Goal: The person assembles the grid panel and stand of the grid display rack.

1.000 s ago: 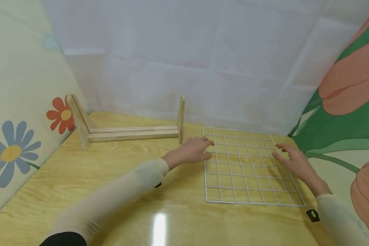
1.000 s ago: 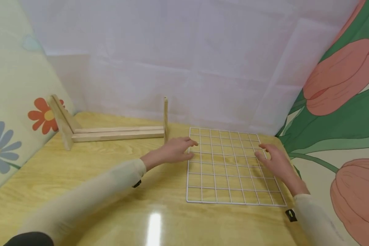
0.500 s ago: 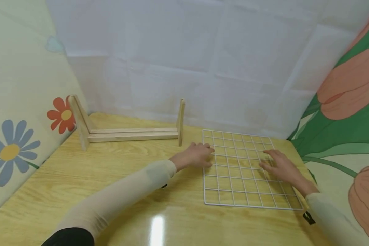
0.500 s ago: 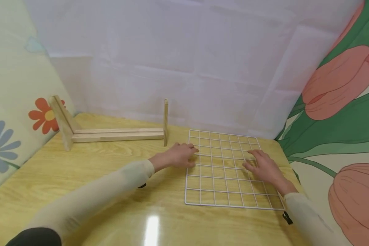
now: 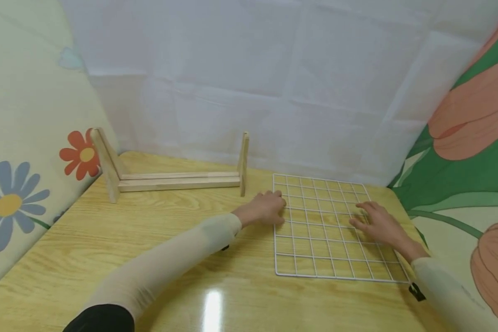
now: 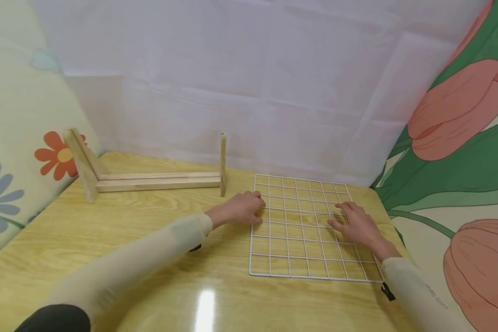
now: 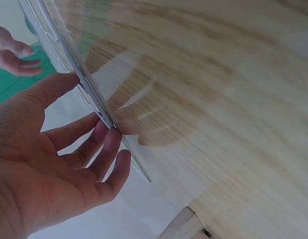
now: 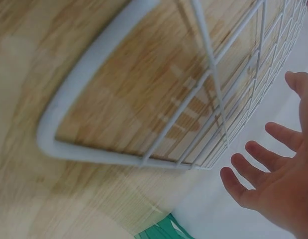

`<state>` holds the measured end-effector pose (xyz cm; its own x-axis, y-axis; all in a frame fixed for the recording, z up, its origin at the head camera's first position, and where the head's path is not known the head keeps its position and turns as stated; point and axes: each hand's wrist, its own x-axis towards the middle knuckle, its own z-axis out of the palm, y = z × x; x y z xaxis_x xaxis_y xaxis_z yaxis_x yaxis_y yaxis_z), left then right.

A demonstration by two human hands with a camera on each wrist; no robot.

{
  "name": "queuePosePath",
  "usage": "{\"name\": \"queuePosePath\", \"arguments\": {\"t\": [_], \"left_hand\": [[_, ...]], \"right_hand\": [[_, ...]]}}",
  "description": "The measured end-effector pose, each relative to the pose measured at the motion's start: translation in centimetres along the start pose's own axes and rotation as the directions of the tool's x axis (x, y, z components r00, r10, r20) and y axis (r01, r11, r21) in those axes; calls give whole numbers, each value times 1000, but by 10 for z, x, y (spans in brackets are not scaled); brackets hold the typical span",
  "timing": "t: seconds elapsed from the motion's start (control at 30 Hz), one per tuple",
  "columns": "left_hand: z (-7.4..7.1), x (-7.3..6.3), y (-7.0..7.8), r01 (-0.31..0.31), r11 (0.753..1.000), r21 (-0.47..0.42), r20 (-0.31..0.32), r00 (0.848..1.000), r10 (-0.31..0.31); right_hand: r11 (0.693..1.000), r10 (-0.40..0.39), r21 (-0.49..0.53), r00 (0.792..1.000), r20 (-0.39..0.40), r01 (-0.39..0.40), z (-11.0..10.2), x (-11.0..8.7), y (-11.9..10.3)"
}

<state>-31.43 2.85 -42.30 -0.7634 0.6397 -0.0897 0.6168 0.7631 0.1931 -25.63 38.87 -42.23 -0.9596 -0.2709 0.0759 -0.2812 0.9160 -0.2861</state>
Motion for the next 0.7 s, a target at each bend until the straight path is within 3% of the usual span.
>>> {"name": "queuePosePath", "arguments": {"t": [0.43, 0.7], "left_hand": [[0, 6, -6, -34, 997, -70, -44, 999, 31], [2, 5, -7, -61, 988, -141, -50, 997, 55]], "right_hand": [[1000, 13, -14, 999, -38, -14, -3, -6, 12], [997, 83, 4, 997, 8, -83, -3, -9, 17]]}}
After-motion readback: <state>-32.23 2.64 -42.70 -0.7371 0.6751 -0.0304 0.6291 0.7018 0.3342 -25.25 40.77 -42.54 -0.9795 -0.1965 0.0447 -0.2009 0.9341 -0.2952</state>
